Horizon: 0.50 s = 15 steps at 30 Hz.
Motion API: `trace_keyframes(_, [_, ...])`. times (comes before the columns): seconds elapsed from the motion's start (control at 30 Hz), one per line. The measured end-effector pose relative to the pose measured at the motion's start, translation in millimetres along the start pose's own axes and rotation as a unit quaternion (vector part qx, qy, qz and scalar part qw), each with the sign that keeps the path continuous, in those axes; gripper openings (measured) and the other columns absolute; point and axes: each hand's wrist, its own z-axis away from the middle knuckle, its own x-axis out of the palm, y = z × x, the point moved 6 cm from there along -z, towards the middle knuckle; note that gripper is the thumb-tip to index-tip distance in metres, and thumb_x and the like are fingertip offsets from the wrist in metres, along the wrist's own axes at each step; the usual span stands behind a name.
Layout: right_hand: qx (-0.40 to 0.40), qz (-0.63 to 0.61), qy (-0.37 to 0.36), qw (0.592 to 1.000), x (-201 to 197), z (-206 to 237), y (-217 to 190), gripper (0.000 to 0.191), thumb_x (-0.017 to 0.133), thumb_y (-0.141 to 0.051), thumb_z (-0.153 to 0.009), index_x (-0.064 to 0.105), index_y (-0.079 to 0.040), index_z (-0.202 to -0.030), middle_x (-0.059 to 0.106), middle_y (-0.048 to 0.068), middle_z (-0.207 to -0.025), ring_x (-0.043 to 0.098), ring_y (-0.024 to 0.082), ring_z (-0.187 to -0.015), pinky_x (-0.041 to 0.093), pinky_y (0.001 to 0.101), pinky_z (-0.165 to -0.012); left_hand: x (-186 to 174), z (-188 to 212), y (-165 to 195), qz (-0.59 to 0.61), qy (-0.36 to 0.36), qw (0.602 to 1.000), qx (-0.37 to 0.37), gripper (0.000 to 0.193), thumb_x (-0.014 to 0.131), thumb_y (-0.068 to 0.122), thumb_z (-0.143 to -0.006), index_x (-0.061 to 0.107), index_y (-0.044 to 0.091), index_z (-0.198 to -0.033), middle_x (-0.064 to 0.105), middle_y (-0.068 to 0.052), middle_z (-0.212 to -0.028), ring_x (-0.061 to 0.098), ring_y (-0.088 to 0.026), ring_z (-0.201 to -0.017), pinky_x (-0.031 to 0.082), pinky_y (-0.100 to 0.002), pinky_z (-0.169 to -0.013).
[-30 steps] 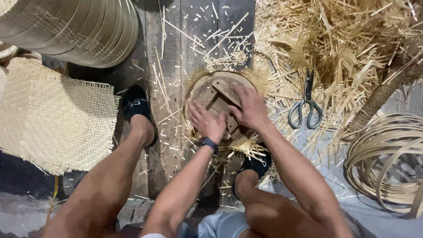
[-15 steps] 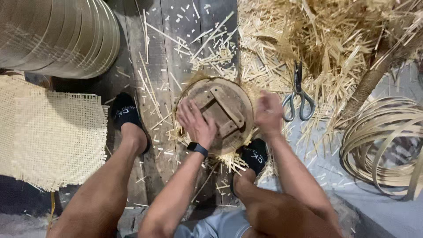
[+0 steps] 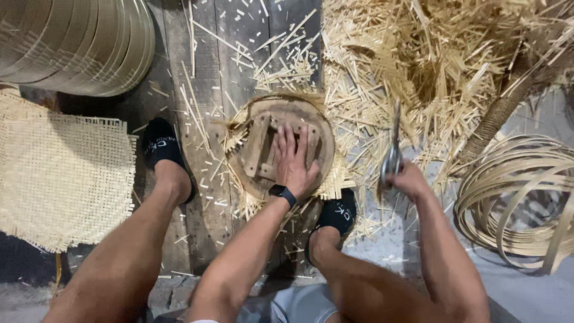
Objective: The person sits on the floor assembling a round bamboo sieve. They lay a square woven bamboo mat over the round frame, tuck and press the mat's edge into the rim, trim the excess mat material with scissors, and press the fitted mat into place before setting the sieve aside.
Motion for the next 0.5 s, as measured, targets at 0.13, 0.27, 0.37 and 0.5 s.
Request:
trace_keyframes(0.13, [-0.042, 0.131, 0.059, 0.989, 4.5, 50.1, -25.9, 0.048, 0.074, -0.048, -0.089, 0.069, -0.001, -0.099, 0.07, 0.02, -0.087, 0.069, 0.035, -0.082, 0.055, 0.0454, -0.079, 5.0, 2.7, -2.1, 0.036, -0.013, 0.999, -0.004, 0.103, 0.078, 0.023, -0.075, 0.023, 0.02, -0.163, 0.009, -0.023, -0.17, 0.004, -0.045, -0.158, 0.008, -0.063, -0.125])
trace_keyframes(0.27, [-0.326, 0.228, 0.19, 0.898, 9.5, 46.8, -109.7, 0.059, 0.075, -0.048, -0.083, 0.068, 0.003, -0.112, 0.068, 0.024, -0.104, 0.064, 0.041, -0.098, 0.053, 0.0488, -0.086, 6.5, -1.3, -1.9, 0.044, -0.015, 0.999, -0.002, 0.108, 0.081, 0.021, -0.073, 0.022, 0.023, -0.163, 0.007, -0.02, -0.171, 0.003, -0.044, -0.158, 0.008, -0.063, -0.126])
trace_keyframes(0.37, [-0.229, 0.298, 0.143, 0.916, 18.5, 24.0, -120.8, 0.057, 0.075, -0.048, -0.081, 0.067, 0.001, -0.11, 0.066, 0.024, -0.108, 0.063, 0.04, -0.103, 0.052, 0.0494, -0.089, 4.5, -1.5, -3.5, 0.056, -0.018, 0.998, -0.005, 0.112, 0.083, 0.019, -0.071, 0.021, 0.023, -0.163, 0.005, -0.019, -0.171, 0.001, -0.044, -0.158, 0.008, -0.064, -0.125])
trace_keyframes(0.5, [-0.144, 0.288, 0.089, 0.942, 24.2, 28.1, -113.4, 0.047, 0.067, -0.043, -0.092, 0.067, -0.002, -0.114, 0.066, 0.021, -0.107, 0.067, 0.036, -0.098, 0.054, 0.0499, -0.087, 3.2, 0.4, -1.5, 0.059, -0.016, 0.998, 0.004, 0.113, 0.083, 0.016, -0.069, 0.02, 0.024, -0.163, 0.003, -0.018, -0.172, -0.001, -0.043, -0.158, 0.006, -0.065, -0.125])
